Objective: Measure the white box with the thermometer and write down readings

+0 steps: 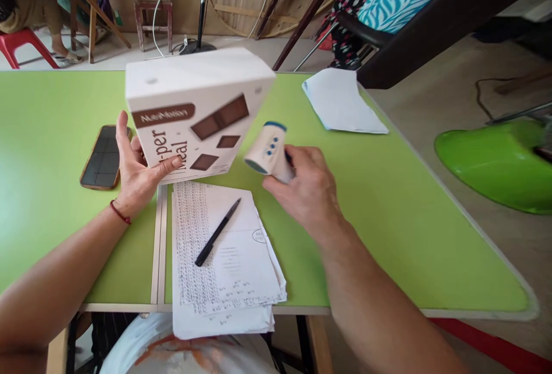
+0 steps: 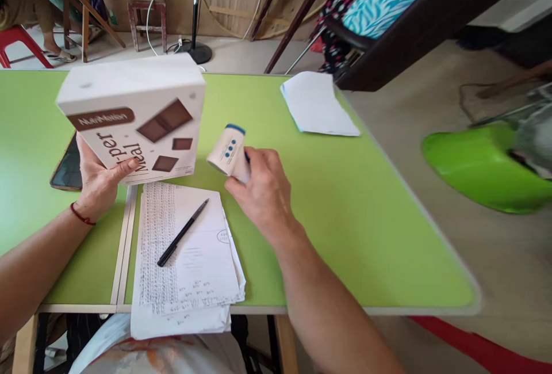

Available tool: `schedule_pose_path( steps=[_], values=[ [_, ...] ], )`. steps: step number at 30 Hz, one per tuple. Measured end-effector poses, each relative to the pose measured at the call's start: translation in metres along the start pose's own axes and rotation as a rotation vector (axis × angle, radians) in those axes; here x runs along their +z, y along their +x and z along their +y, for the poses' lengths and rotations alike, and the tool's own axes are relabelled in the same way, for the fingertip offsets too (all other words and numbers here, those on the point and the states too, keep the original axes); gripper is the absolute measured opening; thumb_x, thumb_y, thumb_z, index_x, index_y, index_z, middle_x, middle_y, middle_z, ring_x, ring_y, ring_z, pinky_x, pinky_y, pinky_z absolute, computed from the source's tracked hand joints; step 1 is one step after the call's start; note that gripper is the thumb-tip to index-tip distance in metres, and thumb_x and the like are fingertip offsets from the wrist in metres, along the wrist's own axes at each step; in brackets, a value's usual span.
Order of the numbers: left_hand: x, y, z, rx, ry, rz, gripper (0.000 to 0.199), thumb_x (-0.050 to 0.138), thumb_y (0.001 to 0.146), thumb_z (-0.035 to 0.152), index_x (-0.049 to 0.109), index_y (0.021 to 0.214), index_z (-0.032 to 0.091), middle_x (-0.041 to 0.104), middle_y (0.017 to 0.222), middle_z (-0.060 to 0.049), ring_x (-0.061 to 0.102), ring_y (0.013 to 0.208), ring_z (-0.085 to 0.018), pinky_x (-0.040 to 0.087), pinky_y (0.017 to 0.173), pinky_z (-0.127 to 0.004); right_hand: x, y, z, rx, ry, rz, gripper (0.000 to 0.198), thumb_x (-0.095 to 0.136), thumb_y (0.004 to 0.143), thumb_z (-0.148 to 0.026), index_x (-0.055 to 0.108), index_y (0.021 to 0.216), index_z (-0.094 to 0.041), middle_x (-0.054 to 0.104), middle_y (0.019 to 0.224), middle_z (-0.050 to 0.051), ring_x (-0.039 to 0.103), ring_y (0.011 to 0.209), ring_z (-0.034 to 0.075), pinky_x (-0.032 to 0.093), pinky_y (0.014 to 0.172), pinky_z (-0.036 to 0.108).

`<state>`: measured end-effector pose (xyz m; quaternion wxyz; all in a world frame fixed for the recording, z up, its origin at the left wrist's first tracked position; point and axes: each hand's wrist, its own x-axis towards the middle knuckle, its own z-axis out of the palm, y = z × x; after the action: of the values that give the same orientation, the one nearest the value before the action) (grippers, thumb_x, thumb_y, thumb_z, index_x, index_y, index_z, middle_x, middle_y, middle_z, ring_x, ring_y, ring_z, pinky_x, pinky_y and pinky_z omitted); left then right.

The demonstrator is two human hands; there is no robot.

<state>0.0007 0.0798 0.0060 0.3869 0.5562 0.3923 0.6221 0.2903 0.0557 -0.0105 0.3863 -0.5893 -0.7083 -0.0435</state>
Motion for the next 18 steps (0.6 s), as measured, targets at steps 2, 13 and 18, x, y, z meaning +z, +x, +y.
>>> schedule_pose_path(
  steps=[2,13,18],
  values=[
    [0.002,-0.003,0.004,-0.011,-0.027,0.025,0.122,0.091,0.067,0.06,0.015,0.158,0.033,0.062,0.135,-0.012,0.063,0.127,-0.036,0.056,0.103,-0.05,-0.01,-0.002,-0.018,0.07,0.255,0.093,0.026,0.072,0.079,-0.033,0.065,0.102,-0.023,0.067,0.087,0.007,0.062,0.069,0.023,0.055,0.054,0.039],
    [0.001,-0.016,-0.008,-0.24,0.053,0.013,0.127,0.092,0.062,0.064,0.016,0.158,0.031,0.063,0.128,-0.013,0.068,0.115,-0.036,0.058,0.096,-0.054,-0.017,-0.052,-0.089,0.403,1.195,-0.658,0.02,0.073,0.081,-0.038,0.062,0.088,-0.023,0.061,0.071,-0.001,0.054,0.058,0.014,0.05,0.052,0.031],
    [0.001,-0.016,-0.009,-0.256,0.069,0.036,0.129,0.094,0.06,0.063,0.018,0.159,0.031,0.064,0.13,-0.013,0.067,0.115,-0.035,0.055,0.101,-0.056,-0.008,-0.047,-0.087,0.453,1.199,-0.629,0.025,0.075,0.082,-0.044,0.061,0.087,-0.023,0.06,0.073,-0.002,0.054,0.059,0.013,0.049,0.053,0.03]
  ],
)
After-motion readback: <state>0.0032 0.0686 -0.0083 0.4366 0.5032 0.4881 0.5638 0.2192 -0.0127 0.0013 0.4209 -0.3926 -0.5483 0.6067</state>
